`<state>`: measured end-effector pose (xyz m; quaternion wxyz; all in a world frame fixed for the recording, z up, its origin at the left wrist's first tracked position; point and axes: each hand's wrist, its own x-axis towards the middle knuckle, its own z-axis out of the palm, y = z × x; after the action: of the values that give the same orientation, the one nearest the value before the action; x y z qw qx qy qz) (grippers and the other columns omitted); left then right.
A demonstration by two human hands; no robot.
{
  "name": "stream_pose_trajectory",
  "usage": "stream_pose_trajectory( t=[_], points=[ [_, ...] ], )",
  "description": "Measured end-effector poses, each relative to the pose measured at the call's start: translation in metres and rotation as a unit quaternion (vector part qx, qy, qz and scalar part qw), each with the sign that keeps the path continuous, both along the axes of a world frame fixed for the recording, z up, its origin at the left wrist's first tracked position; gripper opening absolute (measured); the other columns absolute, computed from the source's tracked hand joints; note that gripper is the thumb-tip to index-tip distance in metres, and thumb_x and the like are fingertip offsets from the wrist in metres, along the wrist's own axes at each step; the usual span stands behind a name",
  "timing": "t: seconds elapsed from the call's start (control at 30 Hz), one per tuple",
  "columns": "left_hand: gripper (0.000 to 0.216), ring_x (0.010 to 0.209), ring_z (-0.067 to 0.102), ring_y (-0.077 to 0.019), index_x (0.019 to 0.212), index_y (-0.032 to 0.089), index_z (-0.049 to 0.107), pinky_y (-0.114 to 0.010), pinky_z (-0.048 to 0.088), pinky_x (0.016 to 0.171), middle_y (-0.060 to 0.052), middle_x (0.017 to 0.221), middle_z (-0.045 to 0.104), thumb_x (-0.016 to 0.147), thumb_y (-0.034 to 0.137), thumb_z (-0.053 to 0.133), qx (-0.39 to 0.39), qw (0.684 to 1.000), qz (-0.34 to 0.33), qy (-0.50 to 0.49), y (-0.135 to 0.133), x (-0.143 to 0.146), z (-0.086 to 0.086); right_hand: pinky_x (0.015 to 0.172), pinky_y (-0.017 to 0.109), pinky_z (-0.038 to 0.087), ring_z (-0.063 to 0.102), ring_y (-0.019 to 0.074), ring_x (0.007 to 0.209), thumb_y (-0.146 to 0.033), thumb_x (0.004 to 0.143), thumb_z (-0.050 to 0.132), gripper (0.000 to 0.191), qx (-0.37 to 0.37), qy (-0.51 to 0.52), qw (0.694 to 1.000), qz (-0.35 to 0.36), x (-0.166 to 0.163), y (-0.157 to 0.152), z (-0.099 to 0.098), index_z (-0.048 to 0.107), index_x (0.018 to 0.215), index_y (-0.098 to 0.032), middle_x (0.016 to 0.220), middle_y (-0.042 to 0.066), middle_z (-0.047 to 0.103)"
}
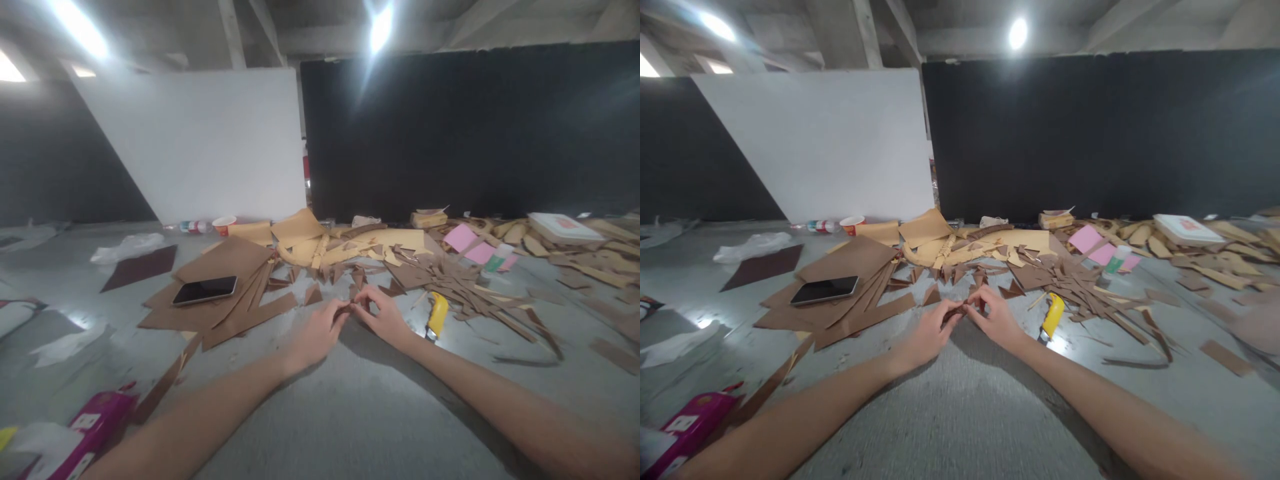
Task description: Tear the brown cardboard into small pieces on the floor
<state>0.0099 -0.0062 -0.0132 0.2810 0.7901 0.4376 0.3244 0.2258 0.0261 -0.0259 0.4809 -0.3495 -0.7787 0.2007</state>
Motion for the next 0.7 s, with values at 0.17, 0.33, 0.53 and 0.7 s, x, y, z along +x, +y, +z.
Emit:
stream_pose_trajectory(
  t=[0.17,0.33,0.53,0.7],
  points=[
    [0.027,0.12,0.071,-0.02,0.129,0.028,0.06,-0.033,0.054,0.101,-0.004,0.13,0.073,0.112,0.04,0.043,0.009,1.0,0.003,-0.003,0.0013,0.0008,0.0005,0.074,0.032,0.047,0.058,0.0192,0.077,-0.035,0.105,0.06,0.015,0.03,0.005,0.999,-0.007,0.0006,-0.0009,-0.0002,0.064,0.098,-0.023,0.088,0.004,0.062],
    [0.028,0.122,0.07,-0.0202,0.131,0.028,0.059,-0.034,0.053,0.103,-0.004,0.132,0.073,0.112,0.041,0.043,0.012,1.0,0.006,0.009,0.0,0.001,0.0005,0.076,0.032,0.047,0.059,0.0202,0.08,-0.039,0.108,0.054,0.026,-0.002,-0.002,1.0,0.016,0.0002,-0.0008,0.0023,0.064,0.091,-0.022,0.084,0.004,0.062],
    [0.029,0.122,0.069,-0.0209,0.134,0.028,0.059,-0.035,0.053,0.105,-0.004,0.131,0.072,0.112,0.039,0.043,0.015,1.0,0.001,0.027,-0.0013,0.0006,-0.0011,0.077,0.03,0.048,0.06,0.0187,0.08,-0.047,0.108,0.051,0.037,-0.077,-0.004,0.996,0.052,0.0017,0.0004,0.0044,0.064,0.084,-0.021,0.082,0.002,0.064],
    [0.029,0.119,0.071,-0.022,0.132,0.027,0.06,-0.036,0.053,0.104,-0.004,0.129,0.073,0.111,0.039,0.044,0.011,1.0,0.002,0.019,-0.0018,0.0014,-0.0004,0.074,0.03,0.047,0.058,0.018,0.075,-0.049,0.106,0.053,0.039,-0.092,0.002,0.995,0.045,0.0032,0.0013,0.0028,0.063,0.081,-0.021,0.078,0.001,0.063]
  ],
)
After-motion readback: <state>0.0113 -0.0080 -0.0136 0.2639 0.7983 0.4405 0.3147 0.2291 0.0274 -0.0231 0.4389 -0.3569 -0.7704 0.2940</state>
